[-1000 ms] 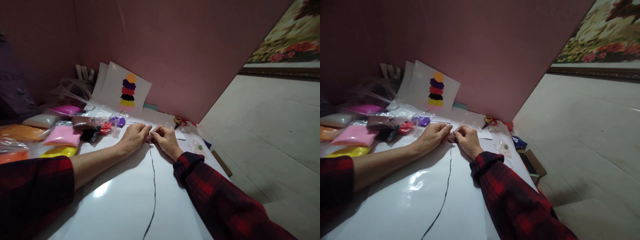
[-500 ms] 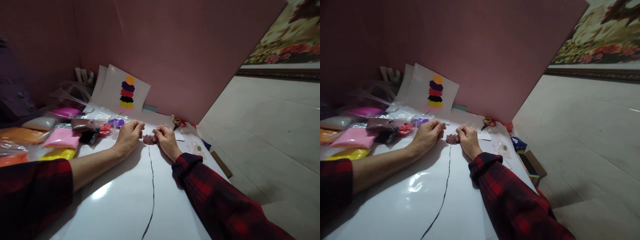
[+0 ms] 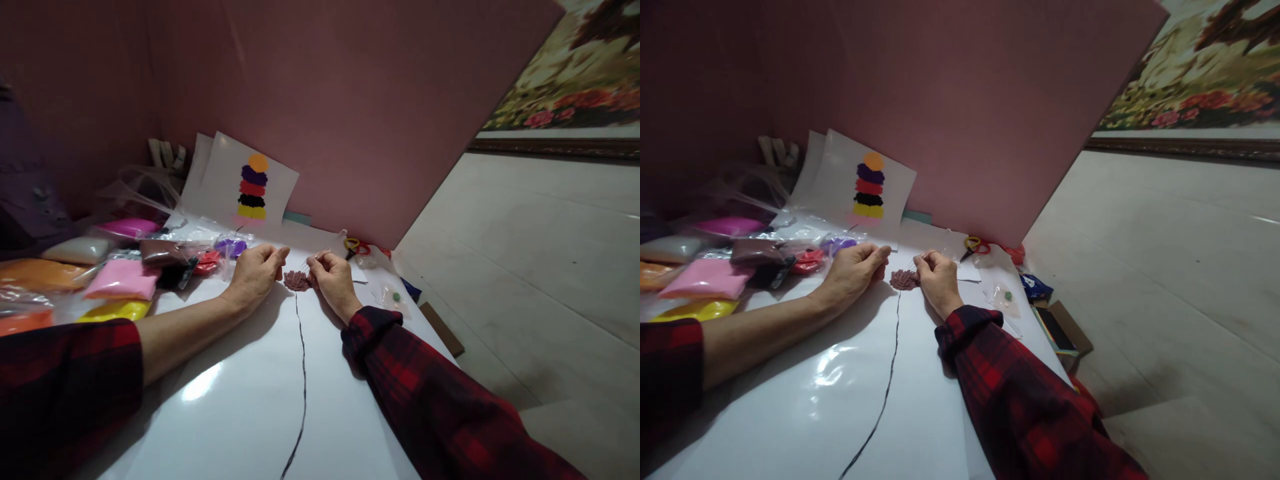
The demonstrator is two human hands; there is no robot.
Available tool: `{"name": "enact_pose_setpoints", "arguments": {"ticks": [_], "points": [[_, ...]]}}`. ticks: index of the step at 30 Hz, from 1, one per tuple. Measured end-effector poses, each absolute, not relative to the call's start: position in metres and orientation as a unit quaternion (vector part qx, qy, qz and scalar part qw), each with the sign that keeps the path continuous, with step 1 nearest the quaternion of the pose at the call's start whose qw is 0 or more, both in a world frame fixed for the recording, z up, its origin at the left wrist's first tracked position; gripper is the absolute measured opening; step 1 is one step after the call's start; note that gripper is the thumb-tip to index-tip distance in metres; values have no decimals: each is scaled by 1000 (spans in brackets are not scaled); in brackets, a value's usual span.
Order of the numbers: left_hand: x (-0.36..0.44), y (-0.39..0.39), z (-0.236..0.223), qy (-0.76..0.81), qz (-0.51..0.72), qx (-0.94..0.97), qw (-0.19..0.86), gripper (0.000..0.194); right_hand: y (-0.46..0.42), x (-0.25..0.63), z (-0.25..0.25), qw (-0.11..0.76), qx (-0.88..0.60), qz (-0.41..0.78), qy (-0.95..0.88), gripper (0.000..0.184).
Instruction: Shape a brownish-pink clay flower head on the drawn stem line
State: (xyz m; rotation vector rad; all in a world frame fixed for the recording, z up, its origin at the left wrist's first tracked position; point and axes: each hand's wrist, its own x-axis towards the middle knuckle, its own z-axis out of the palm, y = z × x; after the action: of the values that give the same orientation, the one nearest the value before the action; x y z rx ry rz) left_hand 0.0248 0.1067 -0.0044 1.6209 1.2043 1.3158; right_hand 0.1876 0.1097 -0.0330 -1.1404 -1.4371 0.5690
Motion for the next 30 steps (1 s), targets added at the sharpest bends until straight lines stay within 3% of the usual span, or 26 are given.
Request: {"name": "enact_pose_setpoints", "arguments": {"ticks": [9, 18, 22, 24, 30], "points": [[25, 106, -5, 452, 487, 660, 352, 51, 108, 187, -30, 555, -487, 233, -633, 18], [29, 111, -9, 460, 520, 606, 388, 8, 110, 188, -32, 564, -492, 243, -617, 21], [29, 110, -9, 463, 525, 576, 422, 10, 113, 189, -34, 608, -512, 269, -544, 18], [28, 109, -8, 467, 520, 579, 420, 1, 115, 191, -34, 618, -527, 271, -517, 19], [27, 108, -8, 462, 503, 631, 367, 31, 117, 195, -35, 627, -546, 243, -499, 19]]}}
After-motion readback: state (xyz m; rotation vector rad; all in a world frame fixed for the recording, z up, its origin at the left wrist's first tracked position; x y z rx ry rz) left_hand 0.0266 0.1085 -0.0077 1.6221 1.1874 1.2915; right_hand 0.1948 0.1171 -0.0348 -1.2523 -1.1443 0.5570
